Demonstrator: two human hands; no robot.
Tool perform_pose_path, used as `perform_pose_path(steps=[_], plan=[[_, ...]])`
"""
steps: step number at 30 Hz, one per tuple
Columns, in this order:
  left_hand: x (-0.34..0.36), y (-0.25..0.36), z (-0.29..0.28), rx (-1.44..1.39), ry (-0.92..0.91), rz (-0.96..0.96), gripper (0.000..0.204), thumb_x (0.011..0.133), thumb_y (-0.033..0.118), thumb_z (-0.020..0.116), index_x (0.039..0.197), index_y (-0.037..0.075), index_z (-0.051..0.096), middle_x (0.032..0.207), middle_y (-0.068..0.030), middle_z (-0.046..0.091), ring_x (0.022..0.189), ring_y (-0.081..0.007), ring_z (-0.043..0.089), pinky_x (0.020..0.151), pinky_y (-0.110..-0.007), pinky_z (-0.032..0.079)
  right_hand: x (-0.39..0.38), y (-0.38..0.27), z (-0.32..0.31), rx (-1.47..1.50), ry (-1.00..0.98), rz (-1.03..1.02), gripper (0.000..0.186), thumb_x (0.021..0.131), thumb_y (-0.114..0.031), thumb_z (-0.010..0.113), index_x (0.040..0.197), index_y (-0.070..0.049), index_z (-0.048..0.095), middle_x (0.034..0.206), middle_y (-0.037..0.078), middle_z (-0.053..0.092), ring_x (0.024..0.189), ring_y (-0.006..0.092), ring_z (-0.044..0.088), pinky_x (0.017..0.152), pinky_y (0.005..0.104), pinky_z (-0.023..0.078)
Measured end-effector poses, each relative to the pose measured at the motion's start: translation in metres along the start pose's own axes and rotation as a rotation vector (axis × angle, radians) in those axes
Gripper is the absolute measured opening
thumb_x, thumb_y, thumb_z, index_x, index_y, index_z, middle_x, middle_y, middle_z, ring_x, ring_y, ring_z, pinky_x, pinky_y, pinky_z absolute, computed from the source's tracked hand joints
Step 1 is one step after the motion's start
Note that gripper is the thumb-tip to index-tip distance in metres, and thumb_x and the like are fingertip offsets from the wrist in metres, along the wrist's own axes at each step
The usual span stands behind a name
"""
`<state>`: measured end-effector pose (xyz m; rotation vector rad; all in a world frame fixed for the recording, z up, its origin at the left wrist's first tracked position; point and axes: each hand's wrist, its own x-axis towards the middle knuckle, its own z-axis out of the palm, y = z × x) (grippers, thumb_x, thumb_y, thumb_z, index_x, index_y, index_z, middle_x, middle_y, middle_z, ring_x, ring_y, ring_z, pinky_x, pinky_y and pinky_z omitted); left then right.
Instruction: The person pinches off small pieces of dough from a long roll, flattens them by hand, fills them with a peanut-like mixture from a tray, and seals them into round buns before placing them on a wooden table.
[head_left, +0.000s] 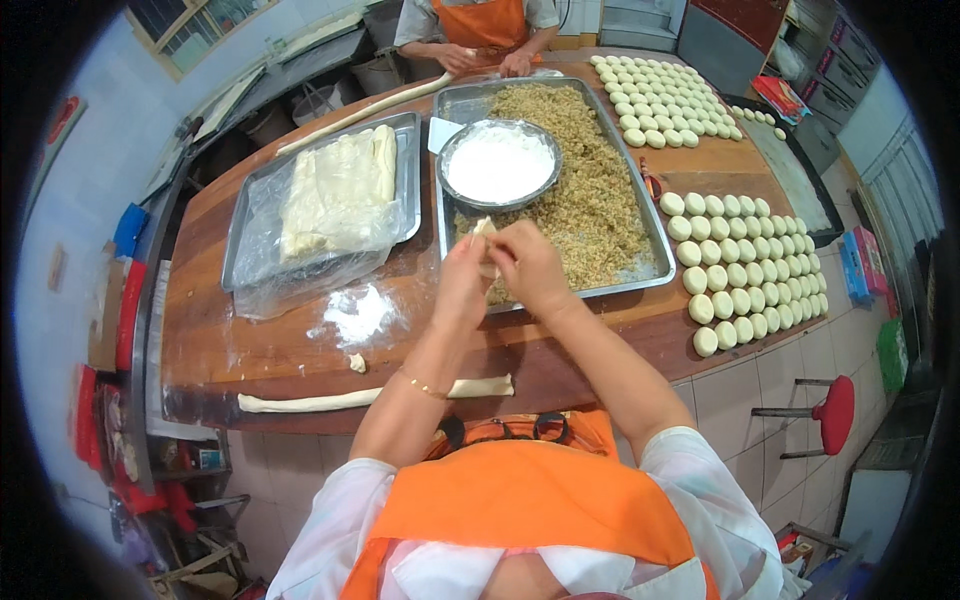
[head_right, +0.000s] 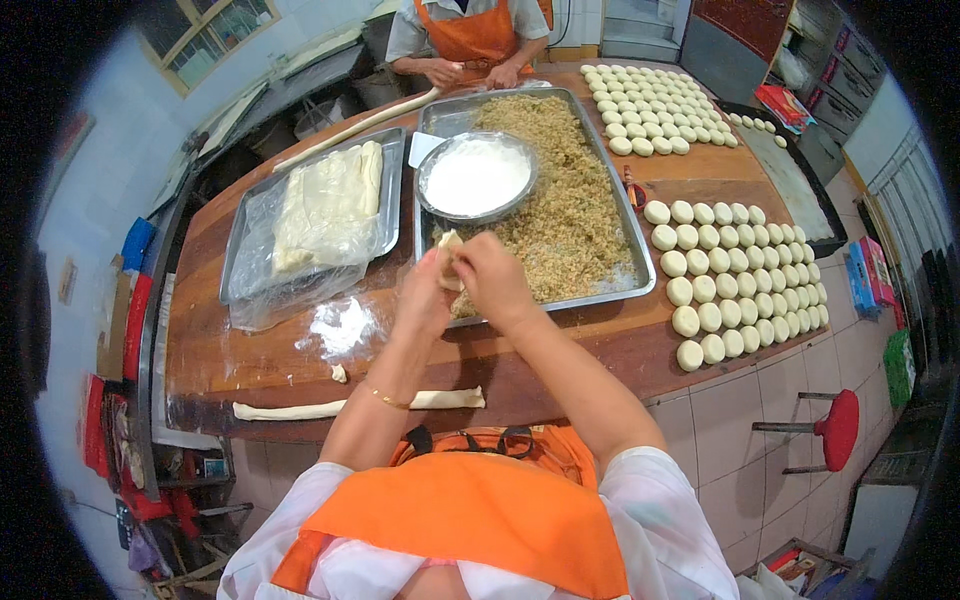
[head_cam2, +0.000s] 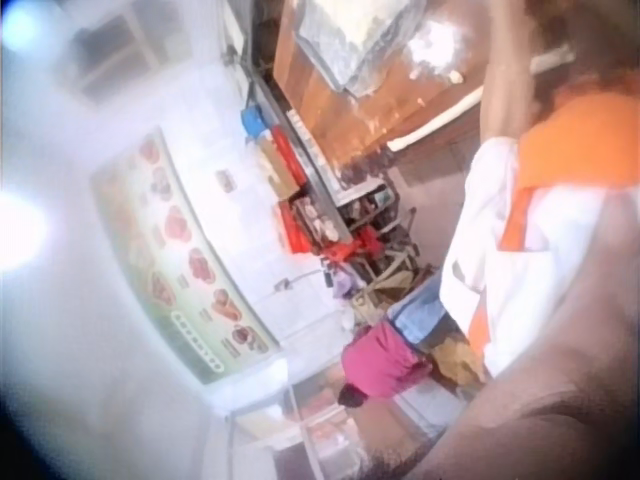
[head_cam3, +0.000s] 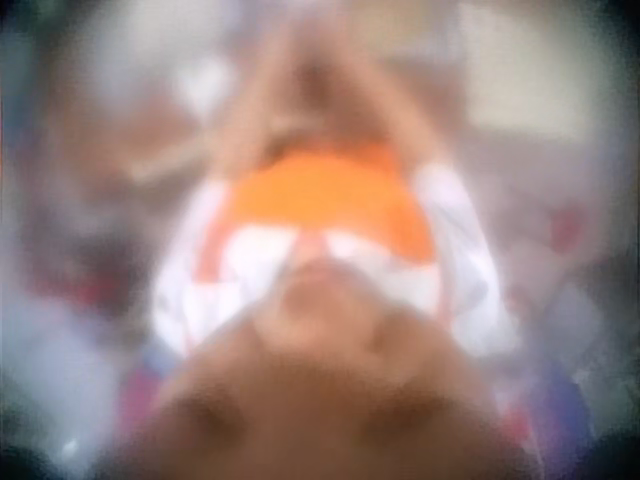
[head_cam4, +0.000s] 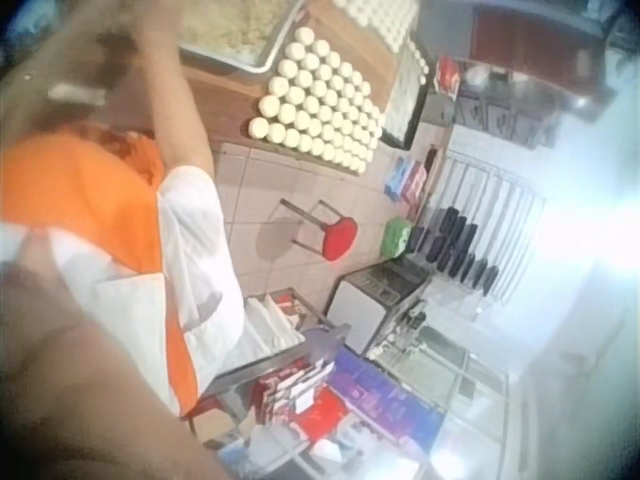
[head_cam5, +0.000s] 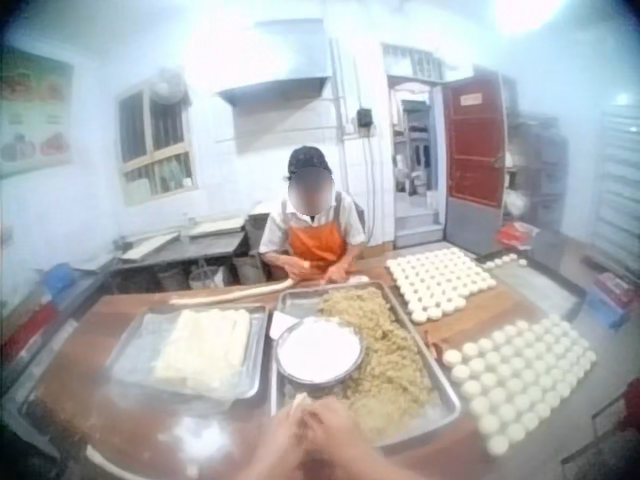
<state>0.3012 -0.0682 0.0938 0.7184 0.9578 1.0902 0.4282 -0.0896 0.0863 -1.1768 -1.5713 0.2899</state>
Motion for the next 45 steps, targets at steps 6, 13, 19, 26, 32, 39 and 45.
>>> perform_pose_path(steps=[6,13,19,26,32,39,45], plan=[[0.022,-0.001,0.007,-0.145,-0.019,0.267,0.049,0.109,0.035,0.034,0.113,-0.004,0.064,0.103,-0.0125,0.067,0.09,-0.0192,0.064,0.081,-0.031,0.052,0.016,-0.007,0.014,0.214,-0.013,0.284,0.013,0.08,-0.007,0.076,0.092,-0.004,0.072,0.082,0.01,0.066,0.074,0.0203,0.066,0.065,0.0304,0.053],[0.03,-0.031,-0.009,-0.289,0.136,0.08,0.039,0.106,0.031,0.046,0.096,-0.002,0.062,0.085,-0.0084,0.064,0.076,-0.0182,0.063,0.07,-0.032,0.052,-0.007,-0.014,0.028,-0.153,-0.059,-0.006,0.018,0.081,0.0,0.071,0.098,-0.005,0.072,0.096,0.017,0.066,0.091,0.0325,0.067,0.078,0.0388,0.055],[0.03,-0.026,-0.017,-0.505,0.158,-0.032,0.027,0.104,0.029,0.053,0.1,0.003,0.057,0.085,-0.0064,0.061,0.074,-0.0183,0.061,0.066,-0.034,0.053,0.002,-0.011,0.018,0.266,-0.141,0.333,0.038,0.088,-0.006,0.067,0.126,-0.01,0.062,0.13,0.01,0.057,0.117,0.0221,0.057,0.092,0.0342,0.05],[0.029,-0.036,-0.024,-0.538,0.108,-0.016,0.024,0.102,0.03,0.058,0.096,0.007,0.057,0.087,-0.006,0.061,0.076,-0.0176,0.062,0.067,-0.032,0.054,-0.025,0.002,0.05,0.622,-0.239,0.375,0.041,0.097,-0.007,0.052,0.137,-0.002,0.05,0.119,0.009,0.062,0.106,0.0148,0.059,0.094,0.0262,0.046],[-0.016,0.022,0.006,-0.578,-0.015,0.02,0.017,0.102,0.018,0.053,0.098,0.003,0.061,0.089,-0.0051,0.063,0.079,-0.0136,0.061,0.071,-0.028,0.051,0.004,-0.025,0.036,1.101,-0.094,0.701,0.044,0.098,-0.007,0.046,0.142,-0.003,0.045,0.134,0.01,0.053,0.121,0.0163,0.051,0.104,0.0298,0.04],[0.017,-0.02,-0.028,-0.496,0.033,0.123,0.023,0.103,0.021,0.051,0.095,0.002,0.063,0.089,-0.0048,0.063,0.078,-0.0118,0.061,0.067,-0.025,0.05,-0.015,-0.03,0.058,0.431,-0.199,0.241,0.05,0.095,-0.003,0.045,0.145,-0.003,0.042,0.138,0.013,0.05,0.13,0.0229,0.046,0.114,0.0354,0.032],[-0.014,0.017,-0.037,-0.412,-0.352,0.058,0.025,0.105,0.026,0.045,0.105,0.006,0.06,0.087,-0.0021,0.06,0.067,-0.0068,0.057,0.049,-0.02,0.043,0.011,-0.047,0.027,0.965,-0.263,0.717,0.055,0.088,0.0,0.048,0.143,-0.009,0.044,0.129,0.006,0.054,0.11,0.0151,0.055,0.093,0.0271,0.048]])
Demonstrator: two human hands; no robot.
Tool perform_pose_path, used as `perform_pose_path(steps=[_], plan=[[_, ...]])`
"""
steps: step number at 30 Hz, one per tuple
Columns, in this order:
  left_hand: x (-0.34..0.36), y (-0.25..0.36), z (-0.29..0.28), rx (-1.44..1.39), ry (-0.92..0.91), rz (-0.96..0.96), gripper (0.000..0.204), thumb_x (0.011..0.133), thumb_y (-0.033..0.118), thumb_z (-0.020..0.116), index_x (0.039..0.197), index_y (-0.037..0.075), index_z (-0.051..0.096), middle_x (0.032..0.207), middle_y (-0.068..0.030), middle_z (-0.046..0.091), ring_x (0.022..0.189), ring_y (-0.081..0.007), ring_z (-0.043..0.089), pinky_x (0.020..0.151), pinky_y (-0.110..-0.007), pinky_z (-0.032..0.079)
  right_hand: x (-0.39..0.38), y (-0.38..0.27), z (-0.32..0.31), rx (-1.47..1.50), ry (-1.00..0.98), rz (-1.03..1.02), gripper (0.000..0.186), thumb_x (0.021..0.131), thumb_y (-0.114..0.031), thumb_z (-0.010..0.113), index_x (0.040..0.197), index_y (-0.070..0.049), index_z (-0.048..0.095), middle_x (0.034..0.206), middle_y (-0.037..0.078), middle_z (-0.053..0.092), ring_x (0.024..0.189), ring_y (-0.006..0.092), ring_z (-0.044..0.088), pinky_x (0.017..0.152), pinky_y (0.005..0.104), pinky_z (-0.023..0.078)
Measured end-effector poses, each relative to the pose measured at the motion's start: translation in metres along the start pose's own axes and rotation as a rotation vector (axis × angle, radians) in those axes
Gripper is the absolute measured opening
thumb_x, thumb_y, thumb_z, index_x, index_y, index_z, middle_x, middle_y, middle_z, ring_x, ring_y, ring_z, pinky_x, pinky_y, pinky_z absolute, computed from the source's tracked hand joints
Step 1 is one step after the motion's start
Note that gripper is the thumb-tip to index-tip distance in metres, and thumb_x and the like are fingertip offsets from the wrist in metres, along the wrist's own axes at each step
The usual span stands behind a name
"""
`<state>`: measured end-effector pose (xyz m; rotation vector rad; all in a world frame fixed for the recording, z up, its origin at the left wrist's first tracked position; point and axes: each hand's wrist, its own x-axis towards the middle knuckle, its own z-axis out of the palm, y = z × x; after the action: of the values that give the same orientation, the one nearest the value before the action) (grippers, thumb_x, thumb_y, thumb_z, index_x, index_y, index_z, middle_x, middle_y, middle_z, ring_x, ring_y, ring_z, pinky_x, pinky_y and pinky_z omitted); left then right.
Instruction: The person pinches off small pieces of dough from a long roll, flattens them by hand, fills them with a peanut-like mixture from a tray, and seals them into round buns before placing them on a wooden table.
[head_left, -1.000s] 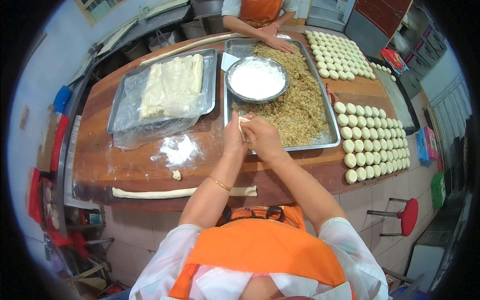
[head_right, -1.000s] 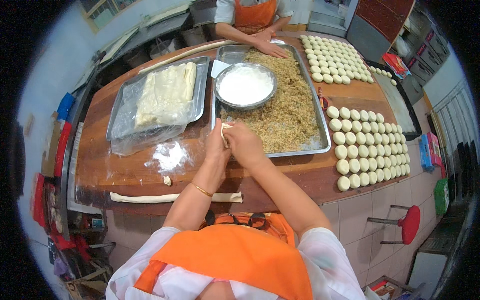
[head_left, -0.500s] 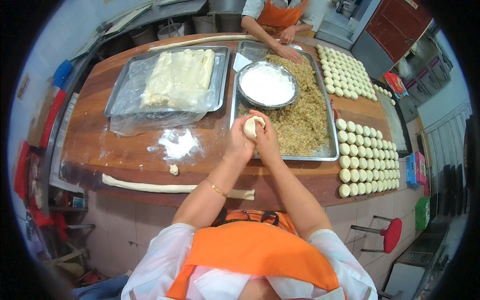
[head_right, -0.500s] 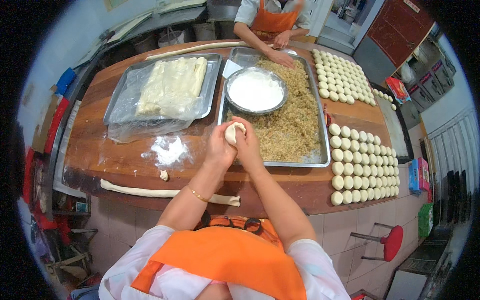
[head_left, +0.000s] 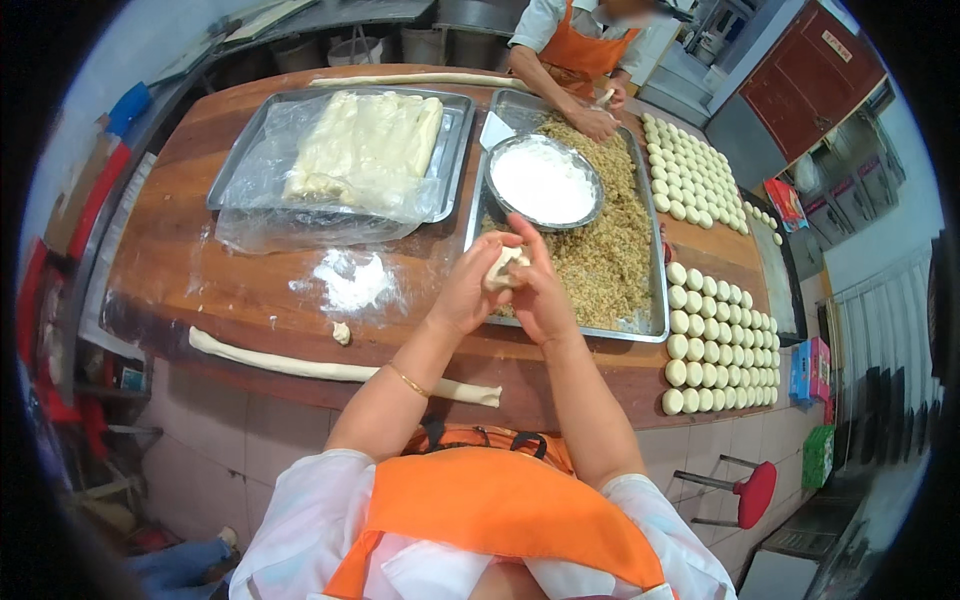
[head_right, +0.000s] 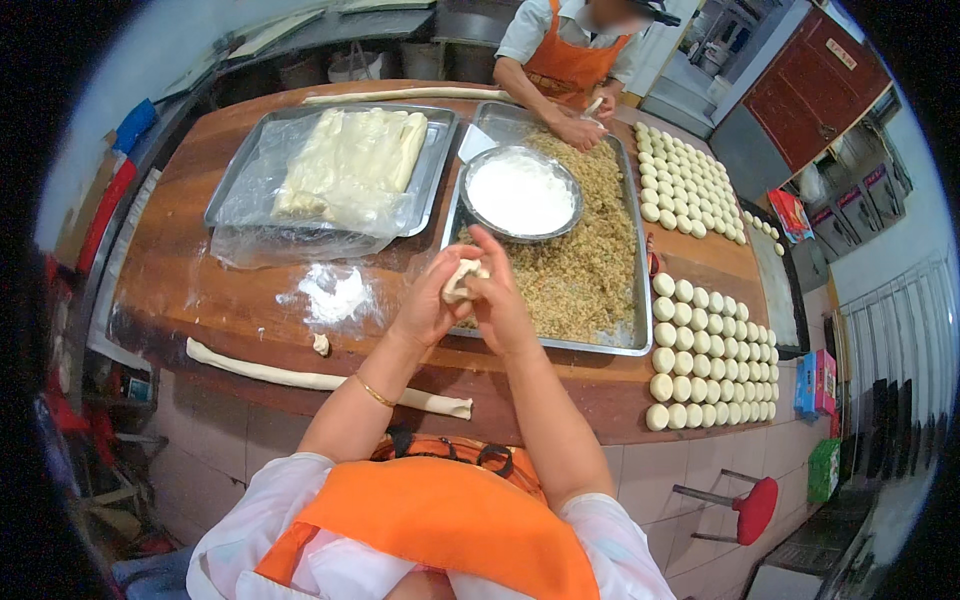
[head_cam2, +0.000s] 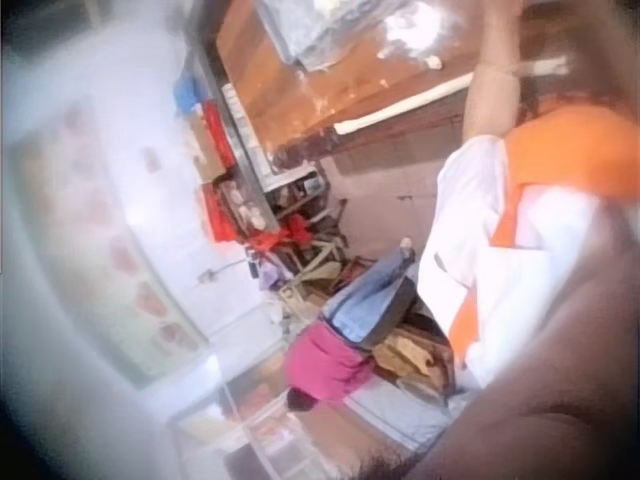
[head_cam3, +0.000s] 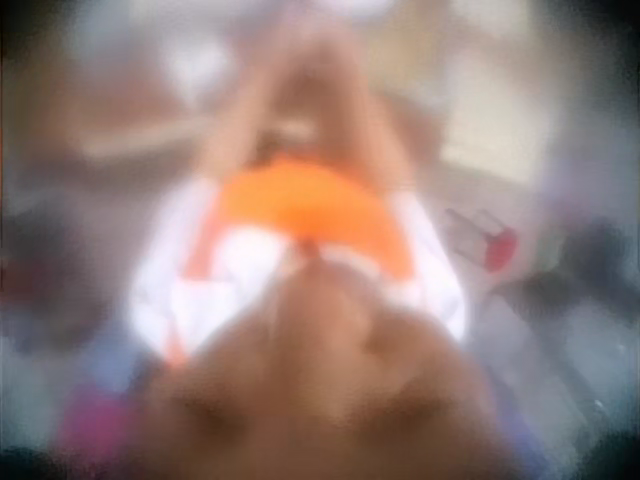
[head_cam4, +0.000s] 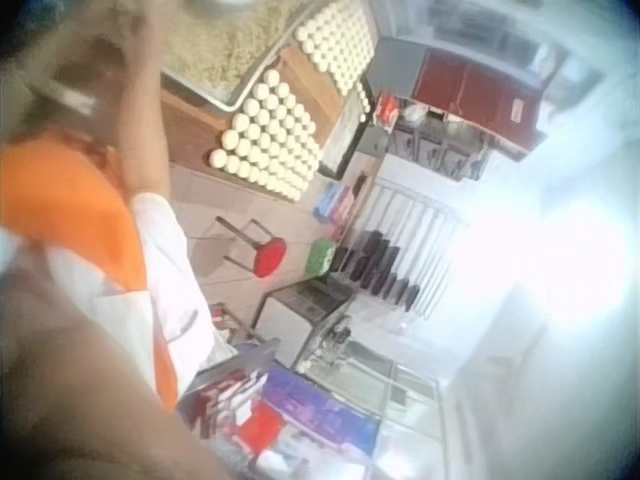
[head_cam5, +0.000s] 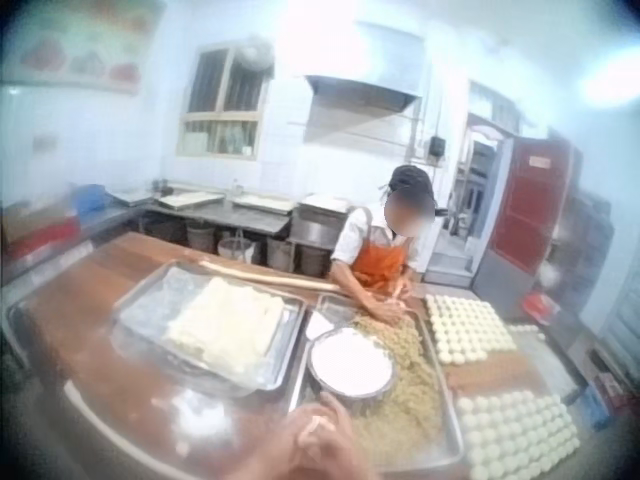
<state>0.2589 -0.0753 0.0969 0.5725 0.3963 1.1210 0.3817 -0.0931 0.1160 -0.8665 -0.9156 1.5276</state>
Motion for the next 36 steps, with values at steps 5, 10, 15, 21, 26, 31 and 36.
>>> perform_pose_path(steps=[5,10,15,21,26,31,36], plan=[[-0.003,-0.011,0.003,0.092,0.178,0.028,0.02,0.1,0.032,0.058,0.102,0.012,0.059,0.08,0.003,0.058,0.054,-0.003,0.051,0.036,-0.017,0.029,0.0,0.017,-0.008,-0.473,-0.164,-0.155,0.057,0.083,-0.006,0.055,0.139,-0.008,0.044,0.137,0.007,0.048,0.12,0.0188,0.051,0.095,0.0332,0.05],[-0.011,-0.003,-0.006,-0.135,0.118,-0.044,0.03,0.105,0.037,0.05,0.115,0.01,0.057,0.098,-0.0003,0.062,0.077,-0.0076,0.06,0.055,-0.021,0.047,-0.011,-0.015,-0.001,-0.516,-0.314,-0.104,0.07,0.078,-0.021,0.071,0.141,-0.009,0.044,0.147,0.013,0.042,0.138,0.0269,0.04,0.112,0.0402,0.036],[-0.028,0.008,0.005,-0.103,-0.088,-0.139,0.04,0.107,0.039,0.044,0.131,0.008,0.051,0.113,-0.0023,0.062,0.094,-0.0111,0.063,0.078,-0.027,0.055,-0.006,-0.03,0.0,-1.072,-0.329,-0.487,0.075,0.079,-0.035,0.079,0.14,-0.006,0.047,0.14,0.019,0.052,0.131,0.0294,0.051,0.11,0.0396,0.037],[-0.026,-0.001,0.012,-0.007,-0.011,-0.036,0.037,0.107,0.037,0.043,0.131,0.009,0.051,0.106,-0.0005,0.058,0.095,-0.0088,0.061,0.078,-0.026,0.053,-0.016,-0.018,0.02,-0.904,-0.15,-0.548,0.052,0.09,-0.032,0.07,0.132,-0.007,0.054,0.117,0.014,0.066,0.109,0.0325,0.059,0.096,0.0418,0.046],[-0.04,0.003,0.01,-0.263,-0.357,0.064,0.042,0.106,0.044,0.043,0.128,0.009,0.051,0.102,0.0008,0.059,0.089,-0.0073,0.06,0.072,-0.023,0.052,-0.019,-0.03,0.039,-0.743,-0.048,-0.562,0.05,0.097,-0.046,0.058,0.126,-0.005,0.06,0.117,0.014,0.068,0.12,0.0341,0.057,0.1,0.0407,0.045],[-0.05,0.002,0.03,0.12,-0.043,0.151,0.05,0.105,0.051,0.042,0.128,0.007,0.05,0.102,-0.0002,0.06,0.085,-0.0072,0.06,0.068,-0.022,0.051,-0.02,-0.038,0.044,-0.98,-0.205,-0.684,0.055,0.098,-0.052,0.052,0.107,-0.001,0.07,0.125,0.017,0.065,0.131,0.0356,0.051,0.107,0.0449,0.04],[-0.057,0.002,0.044,0.102,0.034,0.129,0.05,0.104,0.053,0.042,0.11,0.006,0.058,0.087,0.0021,0.057,0.07,-0.0034,0.051,0.054,-0.019,0.039,-0.019,-0.028,0.028,-0.779,-0.169,-0.64,0.042,0.097,-0.042,0.056,0.104,-0.002,0.071,0.123,0.015,0.067,0.128,0.0367,0.052,0.107,0.0461,0.04]])
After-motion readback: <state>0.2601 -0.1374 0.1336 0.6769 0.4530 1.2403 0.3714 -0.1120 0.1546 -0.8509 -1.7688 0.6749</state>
